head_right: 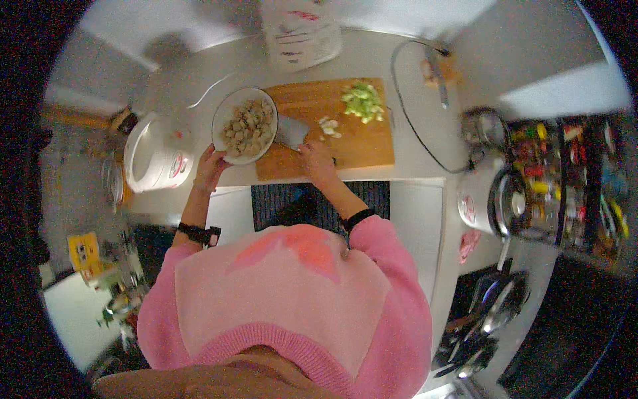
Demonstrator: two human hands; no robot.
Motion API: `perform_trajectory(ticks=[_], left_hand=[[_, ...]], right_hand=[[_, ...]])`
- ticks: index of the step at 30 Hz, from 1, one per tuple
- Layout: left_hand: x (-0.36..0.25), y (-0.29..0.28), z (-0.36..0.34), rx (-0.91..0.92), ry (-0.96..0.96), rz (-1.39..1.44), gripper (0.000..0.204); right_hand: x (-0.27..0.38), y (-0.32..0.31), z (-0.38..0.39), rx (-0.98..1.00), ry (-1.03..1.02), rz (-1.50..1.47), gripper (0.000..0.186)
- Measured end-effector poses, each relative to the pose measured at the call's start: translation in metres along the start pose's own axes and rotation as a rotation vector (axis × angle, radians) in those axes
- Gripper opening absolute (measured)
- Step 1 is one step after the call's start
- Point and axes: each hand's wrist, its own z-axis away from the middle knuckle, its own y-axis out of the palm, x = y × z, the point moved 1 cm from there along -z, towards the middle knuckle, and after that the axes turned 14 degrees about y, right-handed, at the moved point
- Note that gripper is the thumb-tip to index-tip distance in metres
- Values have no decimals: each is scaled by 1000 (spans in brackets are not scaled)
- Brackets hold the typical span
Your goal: The person chops mushrooms on a wooden cutting board and transfers them into a bowl. They then move to the stove, add the mushrooms to a wok, and stir-fry them with a spatula. The person also handles a cloth and briefly wipes the countertop.
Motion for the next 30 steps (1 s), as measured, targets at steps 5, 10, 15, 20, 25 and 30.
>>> perform_trajectory(ticks=[5, 10, 15, 20, 25, 30], left_hand=[[-41, 141, 46, 368, -51, -216, 46], [0, 239, 113, 762, -148, -153, 48], [47, 331, 217, 993, -255, -283, 44], [75, 427, 325, 1334, -368, -224, 38], [84, 488, 395, 1509, -466, -161, 31], [92, 534, 406, 1570, -436, -194, 28]], right_hand=[[-41, -85, 81, 95, 513, -746, 29], [-27, -214, 219, 39, 701, -1393, 62], [-6, -280, 392, -259, 797, -1369, 48], [12, -312, 525, -668, 894, -1320, 59], [18, -357, 614, -1125, 1043, -880, 43], [-9, -403, 705, -1454, 1202, -623, 30]])
